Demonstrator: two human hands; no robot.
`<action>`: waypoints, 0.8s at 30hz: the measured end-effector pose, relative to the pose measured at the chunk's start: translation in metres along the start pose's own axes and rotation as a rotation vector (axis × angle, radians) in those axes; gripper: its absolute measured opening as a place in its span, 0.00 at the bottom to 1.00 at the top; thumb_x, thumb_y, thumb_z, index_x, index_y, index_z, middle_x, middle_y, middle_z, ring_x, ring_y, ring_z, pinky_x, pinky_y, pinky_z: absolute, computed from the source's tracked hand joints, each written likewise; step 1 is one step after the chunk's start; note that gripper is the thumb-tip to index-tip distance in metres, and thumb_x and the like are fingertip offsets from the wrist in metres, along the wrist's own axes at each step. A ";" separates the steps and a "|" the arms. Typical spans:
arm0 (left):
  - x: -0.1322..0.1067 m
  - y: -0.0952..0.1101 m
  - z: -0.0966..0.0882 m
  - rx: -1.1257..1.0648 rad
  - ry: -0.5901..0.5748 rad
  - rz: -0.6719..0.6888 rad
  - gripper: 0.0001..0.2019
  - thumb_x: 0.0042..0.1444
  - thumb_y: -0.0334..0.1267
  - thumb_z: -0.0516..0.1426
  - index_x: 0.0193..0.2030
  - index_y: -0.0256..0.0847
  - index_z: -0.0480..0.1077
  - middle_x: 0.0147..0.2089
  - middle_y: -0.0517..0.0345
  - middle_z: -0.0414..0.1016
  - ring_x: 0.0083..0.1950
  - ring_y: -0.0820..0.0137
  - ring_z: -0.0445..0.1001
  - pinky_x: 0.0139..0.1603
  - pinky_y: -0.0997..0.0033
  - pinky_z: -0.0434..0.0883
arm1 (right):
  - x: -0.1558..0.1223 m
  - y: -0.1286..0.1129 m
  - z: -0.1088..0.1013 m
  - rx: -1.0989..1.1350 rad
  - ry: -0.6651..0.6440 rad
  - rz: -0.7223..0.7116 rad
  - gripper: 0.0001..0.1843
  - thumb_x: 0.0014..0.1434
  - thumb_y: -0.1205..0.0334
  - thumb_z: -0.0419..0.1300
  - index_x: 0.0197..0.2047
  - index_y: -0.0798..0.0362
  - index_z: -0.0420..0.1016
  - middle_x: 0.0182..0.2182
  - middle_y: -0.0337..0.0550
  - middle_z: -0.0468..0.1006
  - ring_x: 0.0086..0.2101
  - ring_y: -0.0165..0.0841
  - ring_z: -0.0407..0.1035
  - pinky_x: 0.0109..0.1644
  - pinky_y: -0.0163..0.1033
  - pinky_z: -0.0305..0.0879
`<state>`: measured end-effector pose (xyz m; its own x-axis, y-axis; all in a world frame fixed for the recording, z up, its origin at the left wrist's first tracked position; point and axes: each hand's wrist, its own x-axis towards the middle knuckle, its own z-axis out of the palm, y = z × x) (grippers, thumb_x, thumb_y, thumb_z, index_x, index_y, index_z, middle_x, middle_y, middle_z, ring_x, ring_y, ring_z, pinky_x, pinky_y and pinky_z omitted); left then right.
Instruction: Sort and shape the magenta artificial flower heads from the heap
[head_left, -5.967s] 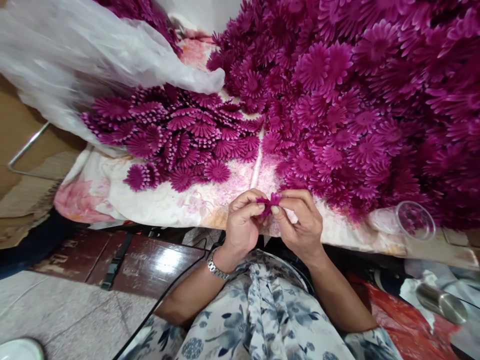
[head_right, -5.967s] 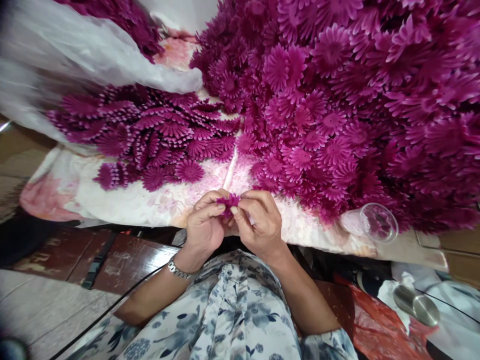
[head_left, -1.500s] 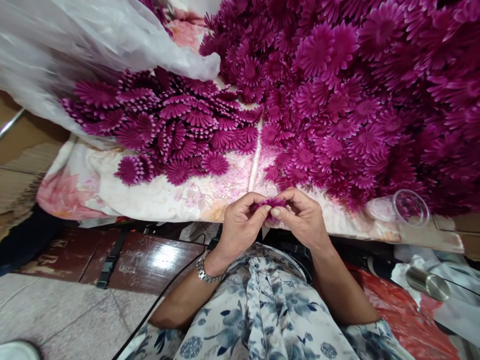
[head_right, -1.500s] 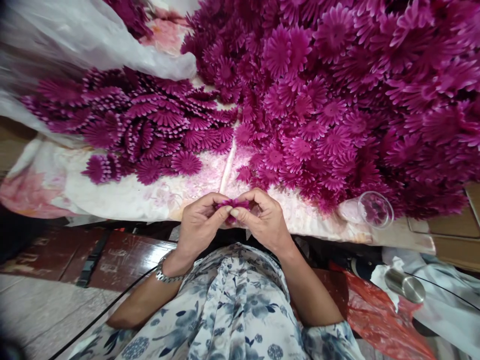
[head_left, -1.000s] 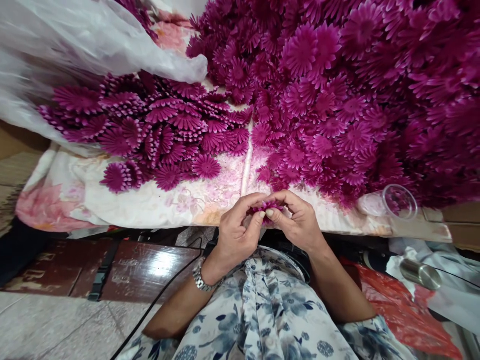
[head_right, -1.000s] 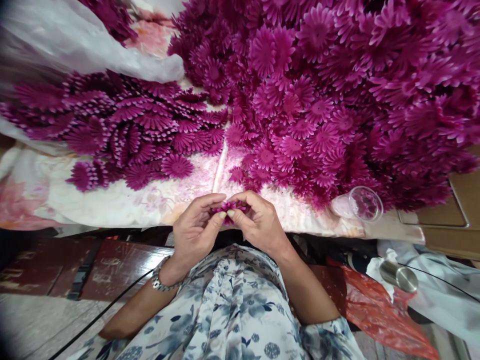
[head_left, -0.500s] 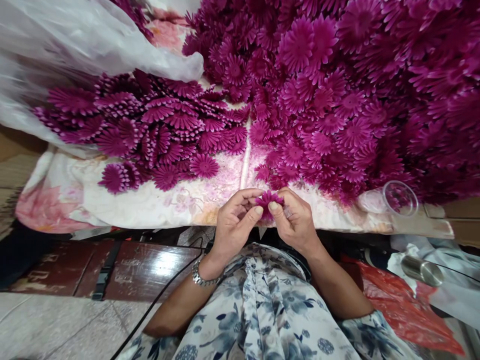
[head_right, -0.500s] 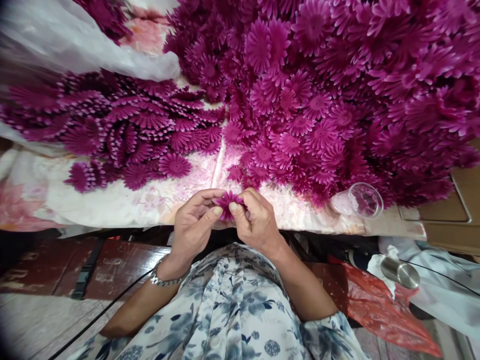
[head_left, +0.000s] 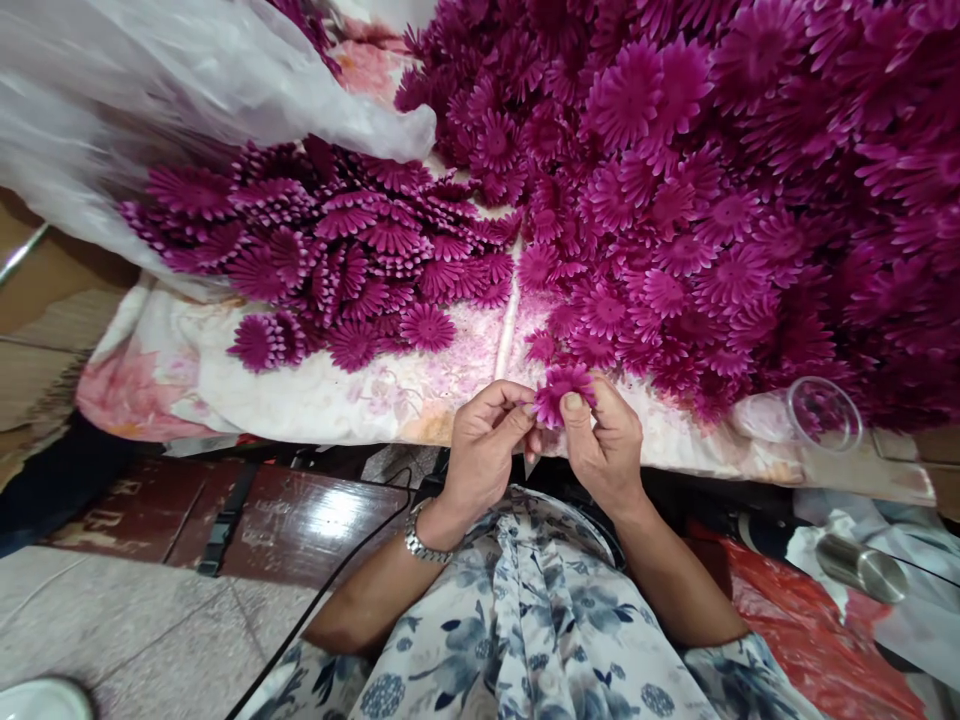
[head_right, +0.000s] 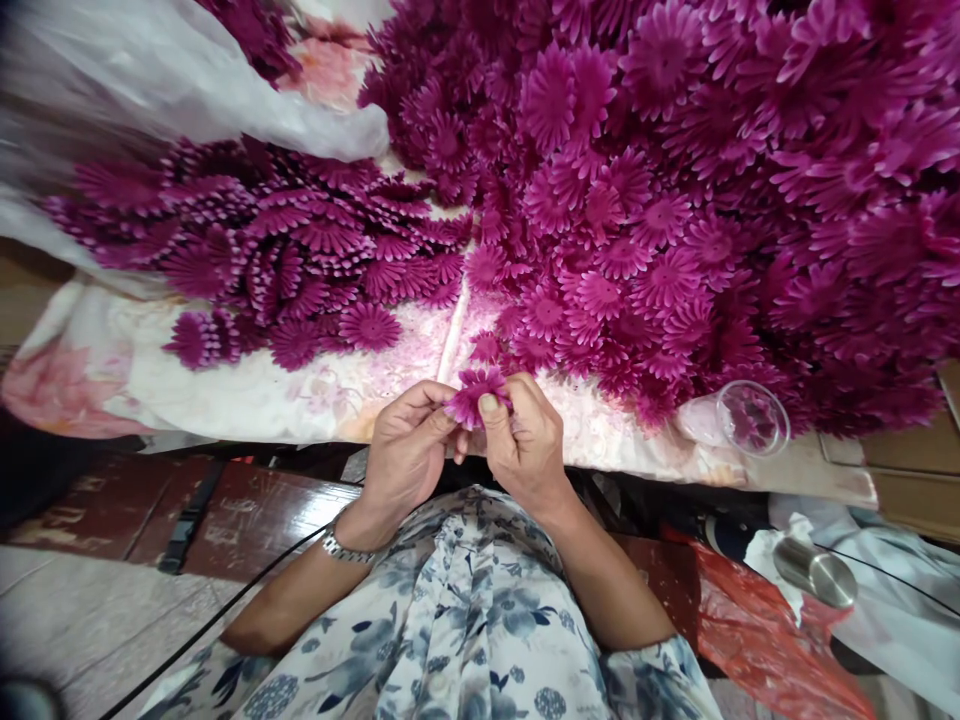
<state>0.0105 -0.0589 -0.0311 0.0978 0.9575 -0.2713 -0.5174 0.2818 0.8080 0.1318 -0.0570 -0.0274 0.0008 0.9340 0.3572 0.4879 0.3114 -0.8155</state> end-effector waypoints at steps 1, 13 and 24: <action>0.000 0.001 0.000 0.014 0.007 -0.018 0.13 0.43 0.43 0.65 0.27 0.38 0.67 0.18 0.66 0.66 0.16 0.79 0.63 0.15 0.80 0.61 | 0.000 0.000 0.000 0.009 0.020 -0.014 0.10 0.63 0.63 0.50 0.29 0.52 0.64 0.25 0.37 0.63 0.28 0.28 0.61 0.33 0.35 0.58; 0.016 0.013 -0.007 0.273 0.098 0.060 0.06 0.47 0.38 0.61 0.30 0.38 0.70 0.17 0.67 0.64 0.15 0.81 0.60 0.13 0.82 0.57 | 0.004 0.018 -0.019 0.181 0.301 0.167 0.07 0.57 0.57 0.58 0.34 0.51 0.71 0.28 0.37 0.67 0.29 0.28 0.63 0.34 0.34 0.61; 0.017 0.023 -0.005 0.864 0.001 0.620 0.09 0.58 0.35 0.54 0.43 0.39 0.73 0.42 0.52 0.74 0.41 0.71 0.73 0.37 0.75 0.69 | 0.000 0.015 -0.019 0.169 0.217 0.144 0.16 0.61 0.55 0.53 0.23 0.52 0.62 0.18 0.31 0.57 0.21 0.24 0.52 0.24 0.32 0.49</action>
<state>-0.0042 -0.0362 -0.0198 0.0232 0.9489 0.3148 0.3025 -0.3068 0.9024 0.1558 -0.0557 -0.0305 0.2547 0.9173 0.3062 0.3176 0.2197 -0.9224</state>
